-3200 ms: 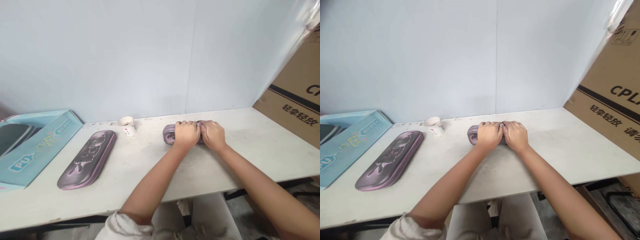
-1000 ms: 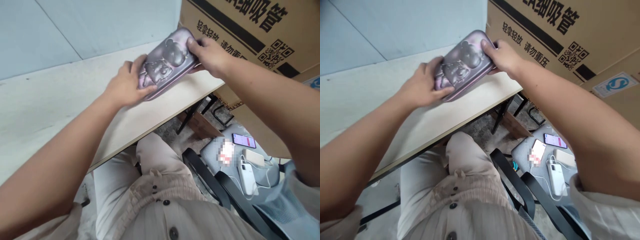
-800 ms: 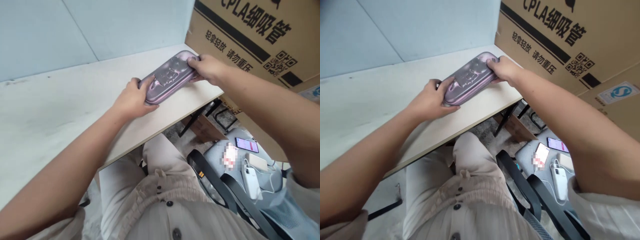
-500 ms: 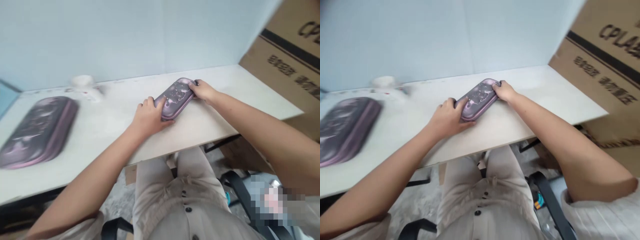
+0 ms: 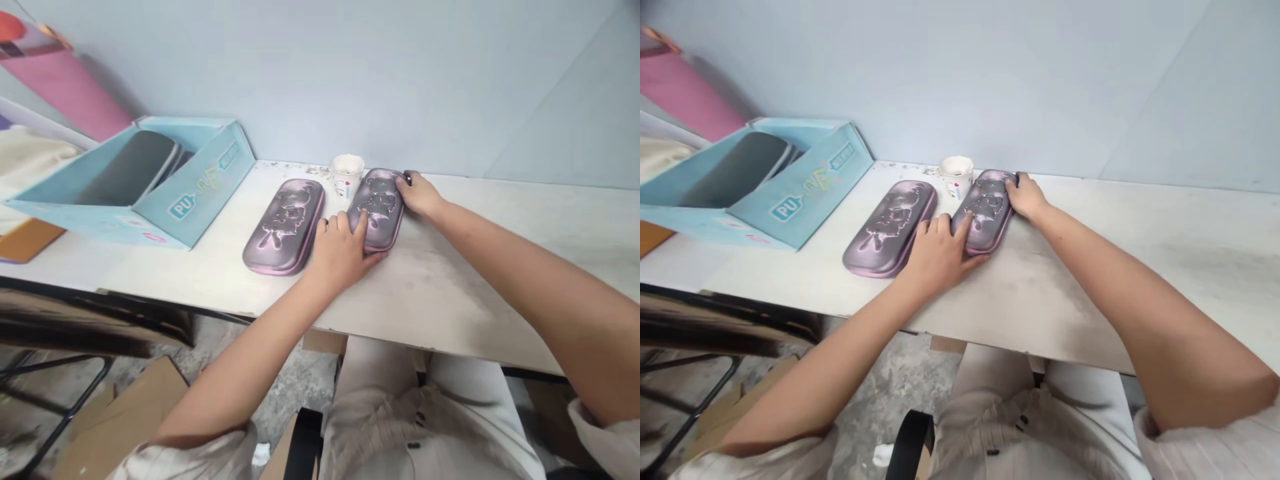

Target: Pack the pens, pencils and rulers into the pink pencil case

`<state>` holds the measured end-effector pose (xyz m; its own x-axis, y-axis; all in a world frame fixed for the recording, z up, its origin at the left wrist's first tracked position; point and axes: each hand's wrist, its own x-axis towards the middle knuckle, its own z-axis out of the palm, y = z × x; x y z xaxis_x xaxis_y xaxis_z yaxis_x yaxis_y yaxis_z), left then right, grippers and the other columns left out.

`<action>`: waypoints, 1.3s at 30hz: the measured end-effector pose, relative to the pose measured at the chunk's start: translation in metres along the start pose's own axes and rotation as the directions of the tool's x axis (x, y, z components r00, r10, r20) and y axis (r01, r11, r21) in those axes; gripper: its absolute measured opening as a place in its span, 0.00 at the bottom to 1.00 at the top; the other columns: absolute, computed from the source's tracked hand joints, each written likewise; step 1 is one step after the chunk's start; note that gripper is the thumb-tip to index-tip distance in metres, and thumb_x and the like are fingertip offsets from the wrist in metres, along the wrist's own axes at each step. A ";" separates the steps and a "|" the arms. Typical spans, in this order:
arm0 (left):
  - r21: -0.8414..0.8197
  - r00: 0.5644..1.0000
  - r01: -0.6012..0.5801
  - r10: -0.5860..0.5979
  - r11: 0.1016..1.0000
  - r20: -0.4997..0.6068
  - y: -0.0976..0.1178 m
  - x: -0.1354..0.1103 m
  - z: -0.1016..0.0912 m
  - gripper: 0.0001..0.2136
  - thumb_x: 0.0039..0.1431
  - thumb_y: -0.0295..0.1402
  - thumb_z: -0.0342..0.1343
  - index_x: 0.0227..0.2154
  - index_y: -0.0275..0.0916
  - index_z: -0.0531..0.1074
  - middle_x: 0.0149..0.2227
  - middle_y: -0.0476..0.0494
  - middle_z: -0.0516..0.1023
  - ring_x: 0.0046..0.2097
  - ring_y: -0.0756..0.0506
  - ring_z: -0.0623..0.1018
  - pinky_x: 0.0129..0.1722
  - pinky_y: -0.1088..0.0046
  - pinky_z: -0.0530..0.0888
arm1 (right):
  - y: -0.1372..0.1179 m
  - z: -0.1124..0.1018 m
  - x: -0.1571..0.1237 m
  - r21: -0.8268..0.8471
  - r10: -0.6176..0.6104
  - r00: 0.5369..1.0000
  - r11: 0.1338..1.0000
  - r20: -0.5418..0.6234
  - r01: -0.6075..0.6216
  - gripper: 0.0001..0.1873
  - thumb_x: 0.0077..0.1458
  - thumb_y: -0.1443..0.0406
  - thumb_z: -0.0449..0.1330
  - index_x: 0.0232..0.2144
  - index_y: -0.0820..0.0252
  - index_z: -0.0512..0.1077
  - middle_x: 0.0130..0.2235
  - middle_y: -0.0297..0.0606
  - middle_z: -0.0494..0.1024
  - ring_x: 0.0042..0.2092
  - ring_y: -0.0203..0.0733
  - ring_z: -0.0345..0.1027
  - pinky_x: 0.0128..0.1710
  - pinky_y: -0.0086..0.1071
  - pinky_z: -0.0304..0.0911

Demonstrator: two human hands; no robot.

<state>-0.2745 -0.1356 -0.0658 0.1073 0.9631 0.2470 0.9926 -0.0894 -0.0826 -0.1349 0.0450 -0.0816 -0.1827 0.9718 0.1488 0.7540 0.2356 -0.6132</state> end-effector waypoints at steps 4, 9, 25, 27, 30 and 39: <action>0.007 1.000 -0.003 0.004 1.000 -0.031 -0.018 0.009 -0.001 0.36 0.55 0.56 0.40 0.59 0.33 0.54 0.49 0.29 0.66 0.52 0.34 0.65 0.54 0.54 0.52 | -0.015 0.008 0.009 -0.091 -0.062 0.998 0.994 -0.013 0.061 0.26 0.55 0.57 0.49 0.51 0.70 0.64 0.48 0.56 0.70 0.49 0.53 0.64 0.49 0.46 0.57; -0.053 0.979 0.158 -0.164 0.986 -0.122 -0.070 0.013 -0.015 0.35 0.55 0.55 0.41 0.58 0.35 0.55 0.57 0.28 0.60 0.58 0.33 0.60 0.57 0.52 0.52 | -0.054 0.009 -0.009 -0.261 -0.421 0.895 0.889 -0.149 0.375 0.21 0.55 0.61 0.48 0.48 0.67 0.66 0.50 0.55 0.68 0.52 0.55 0.58 0.49 0.46 0.55; -0.825 0.769 0.562 -0.335 -0.052 0.545 -0.129 -0.031 -0.045 0.23 0.44 0.48 0.61 0.40 0.36 0.72 0.40 0.36 0.79 0.39 0.42 0.78 0.38 0.69 0.75 | -0.110 -0.019 -0.100 -0.099 -0.796 0.462 0.463 0.392 0.881 0.18 0.60 0.59 0.45 0.46 0.64 0.65 0.42 0.47 0.74 0.43 0.47 0.67 0.42 0.37 0.57; -0.860 0.818 0.509 -0.301 -0.018 0.491 -0.114 -0.027 -0.063 0.22 0.46 0.45 0.60 0.42 0.38 0.71 0.40 0.38 0.78 0.40 0.43 0.78 0.39 0.69 0.75 | -0.104 -0.053 -0.096 -0.068 -0.827 0.502 0.502 0.252 0.862 0.17 0.60 0.60 0.44 0.44 0.63 0.67 0.43 0.46 0.74 0.44 0.46 0.66 0.43 0.37 0.57; -0.874 0.886 0.463 -0.063 0.144 0.459 -0.081 -0.006 -0.093 0.19 0.47 0.41 0.61 0.42 0.39 0.73 0.40 0.40 0.79 0.40 0.42 0.78 0.37 0.70 0.75 | -0.091 -0.109 -0.093 0.001 -0.803 0.597 0.597 -0.002 0.803 0.17 0.60 0.62 0.43 0.41 0.61 0.69 0.43 0.44 0.73 0.46 0.43 0.64 0.45 0.36 0.57; -0.762 0.506 0.034 0.646 0.647 0.571 0.082 0.091 -0.121 0.13 0.44 0.38 0.61 0.34 0.40 0.77 0.33 0.46 0.80 0.34 0.41 0.77 0.31 0.72 0.72 | 0.023 -0.224 -0.127 0.178 -0.499 0.558 0.829 0.663 0.530 0.12 0.55 0.66 0.50 0.40 0.59 0.70 0.41 0.37 0.76 0.41 0.37 0.68 0.39 0.30 0.62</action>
<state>-0.1768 -0.0858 0.0671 0.6630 0.5749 -0.4794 0.6892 -0.2187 0.6908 0.0476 -0.0732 0.0593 -0.8968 0.4243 -0.1252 0.4155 0.7106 -0.5678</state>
